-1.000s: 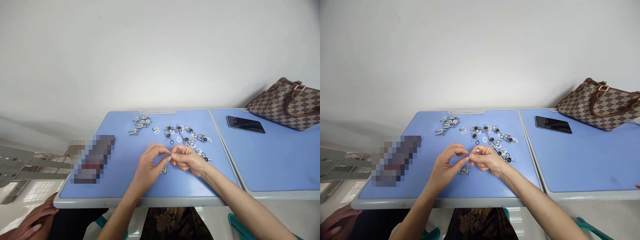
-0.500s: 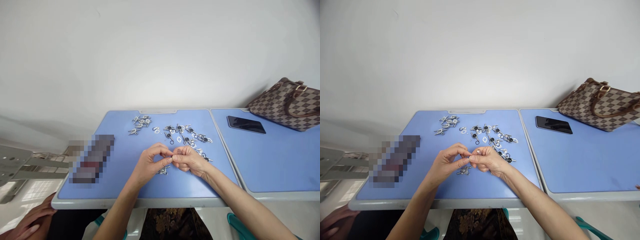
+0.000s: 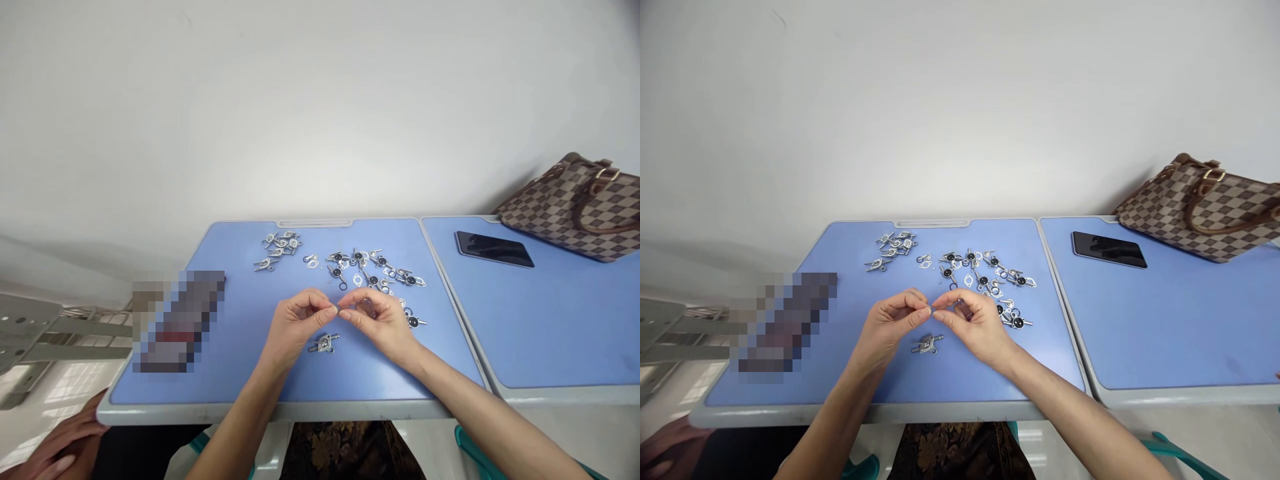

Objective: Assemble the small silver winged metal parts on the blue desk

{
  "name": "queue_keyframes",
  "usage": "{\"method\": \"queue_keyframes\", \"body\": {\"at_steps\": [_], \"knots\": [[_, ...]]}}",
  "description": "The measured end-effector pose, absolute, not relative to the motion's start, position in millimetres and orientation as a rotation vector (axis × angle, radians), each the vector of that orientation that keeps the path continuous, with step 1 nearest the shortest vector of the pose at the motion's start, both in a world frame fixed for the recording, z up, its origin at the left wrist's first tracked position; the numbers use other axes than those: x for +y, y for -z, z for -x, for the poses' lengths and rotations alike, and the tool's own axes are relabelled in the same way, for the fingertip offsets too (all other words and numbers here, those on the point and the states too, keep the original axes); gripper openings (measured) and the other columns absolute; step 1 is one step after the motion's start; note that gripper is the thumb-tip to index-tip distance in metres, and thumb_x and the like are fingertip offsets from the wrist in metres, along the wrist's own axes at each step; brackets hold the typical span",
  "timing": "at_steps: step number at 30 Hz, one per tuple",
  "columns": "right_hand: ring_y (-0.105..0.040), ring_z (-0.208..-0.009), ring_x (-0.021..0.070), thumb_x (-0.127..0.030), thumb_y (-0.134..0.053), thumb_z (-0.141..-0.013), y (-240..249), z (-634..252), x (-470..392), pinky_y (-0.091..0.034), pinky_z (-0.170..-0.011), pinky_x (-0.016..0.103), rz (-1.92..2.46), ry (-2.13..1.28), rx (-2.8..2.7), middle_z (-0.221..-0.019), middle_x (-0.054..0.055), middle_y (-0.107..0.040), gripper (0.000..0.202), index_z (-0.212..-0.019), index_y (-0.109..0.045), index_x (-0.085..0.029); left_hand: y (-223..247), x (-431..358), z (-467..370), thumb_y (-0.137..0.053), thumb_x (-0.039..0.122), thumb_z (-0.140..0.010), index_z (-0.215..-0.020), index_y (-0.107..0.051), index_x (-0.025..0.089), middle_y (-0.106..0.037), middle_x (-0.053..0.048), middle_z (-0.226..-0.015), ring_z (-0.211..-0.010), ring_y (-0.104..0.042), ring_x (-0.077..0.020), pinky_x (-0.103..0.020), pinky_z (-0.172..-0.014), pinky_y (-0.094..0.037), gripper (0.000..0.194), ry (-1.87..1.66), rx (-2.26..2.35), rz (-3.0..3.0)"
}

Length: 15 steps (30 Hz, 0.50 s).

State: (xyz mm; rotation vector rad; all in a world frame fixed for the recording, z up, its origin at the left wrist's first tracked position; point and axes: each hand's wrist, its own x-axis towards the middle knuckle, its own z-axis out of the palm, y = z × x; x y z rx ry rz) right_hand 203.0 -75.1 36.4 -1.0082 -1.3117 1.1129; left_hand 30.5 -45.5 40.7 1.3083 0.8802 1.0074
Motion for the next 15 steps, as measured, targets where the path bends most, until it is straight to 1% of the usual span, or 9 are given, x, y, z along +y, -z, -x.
{"method": "queue_keyframes", "body": {"at_steps": [2, 4, 6, 7, 9, 15], "knots": [[-0.046, -0.05, 0.007, -0.021, -0.067, -0.087, -37.8, -203.1, -78.4, -0.038, -0.045, 0.021, 0.983, -0.814, -1.526, -0.075, 0.0, -0.068, 0.003, -0.09, -0.069, -0.02, -40.1, -45.1, -30.6, -0.077, 0.03, -0.074, -0.066, -0.068, 0.019, -0.06, 0.001, -0.068, -0.066, -0.052, -0.0114, -0.024, -0.062, -0.041, 0.017, -1.007, 0.879, -1.257], [-0.057, -0.061, 0.0103, -0.016, -0.061, -0.09, -37.5, -203.4, -79.8, -0.047, -0.053, 0.023, 0.911, -0.585, -1.671, -0.081, 0.002, -0.07, 0.009, -0.095, -0.067, -0.02, -40.6, -45.5, -30.7, -0.077, 0.031, -0.074, -0.066, -0.068, 0.019, -0.06, 0.001, -0.068, -0.066, -0.051, -0.0115, -0.024, -0.062, -0.041, 0.017, -0.993, 0.884, -1.259], [-0.064, -0.074, 0.0135, -0.013, -0.058, -0.092, -35.8, -204.2, -79.2, -0.053, -0.062, 0.025, 0.858, -0.432, -1.741, -0.084, 0.004, -0.071, 0.012, -0.099, -0.066, -0.02, -41.7, -46.4, -30.7, -0.076, 0.032, -0.075, -0.067, -0.069, 0.018, -0.06, 0.0, -0.069, -0.066, -0.05, -0.0118, -0.024, -0.062, -0.04, 0.018, -0.977, 0.894, -1.279], [-0.065, -0.077, 0.0145, -0.012, -0.057, -0.093, -34.7, -204.7, -78.5, -0.054, -0.065, 0.027, 0.846, -0.381, -1.758, -0.084, 0.005, -0.071, 0.013, -0.1, -0.065, -0.02, -42.4, -46.8, -30.6, -0.076, 0.033, -0.075, -0.067, -0.068, 0.018, -0.06, 0.0, -0.069, -0.066, -0.05, -0.0118, -0.024, -0.062, -0.04, 0.019, -0.966, 0.899, -1.29], [-0.066, -0.078, 0.015, -0.011, -0.056, -0.093, -32.8, -205.7, -77.0, -0.056, -0.066, 0.028, 0.843, -0.326, -1.779, -0.084, 0.005, -0.07, 0.014, -0.101, -0.064, -0.019, -43.8, -47.7, -30.6, -0.074, 0.035, -0.077, -0.067, -0.068, 0.017, -0.059, 0.0, -0.069, -0.065, -0.049, -0.0117, -0.024, -0.061, -0.039, 0.021, -0.944, 0.909, -1.307], [-0.066, -0.076, 0.0155, -0.01, -0.054, -0.093, -30.9, -205.5, -77.2, -0.054, -0.061, 0.026, 0.852, -0.22, -1.832, -0.082, 0.005, -0.069, 0.014, -0.1, -0.061, -0.019, -45.6, -48.1, -31.4, -0.07, 0.035, -0.081, -0.066, -0.067, 0.017, -0.06, -0.001, -0.07, -0.067, -0.05, -0.013, -0.026, -0.063, -0.041, 0.023, -0.938, 0.921, -1.405]]}}
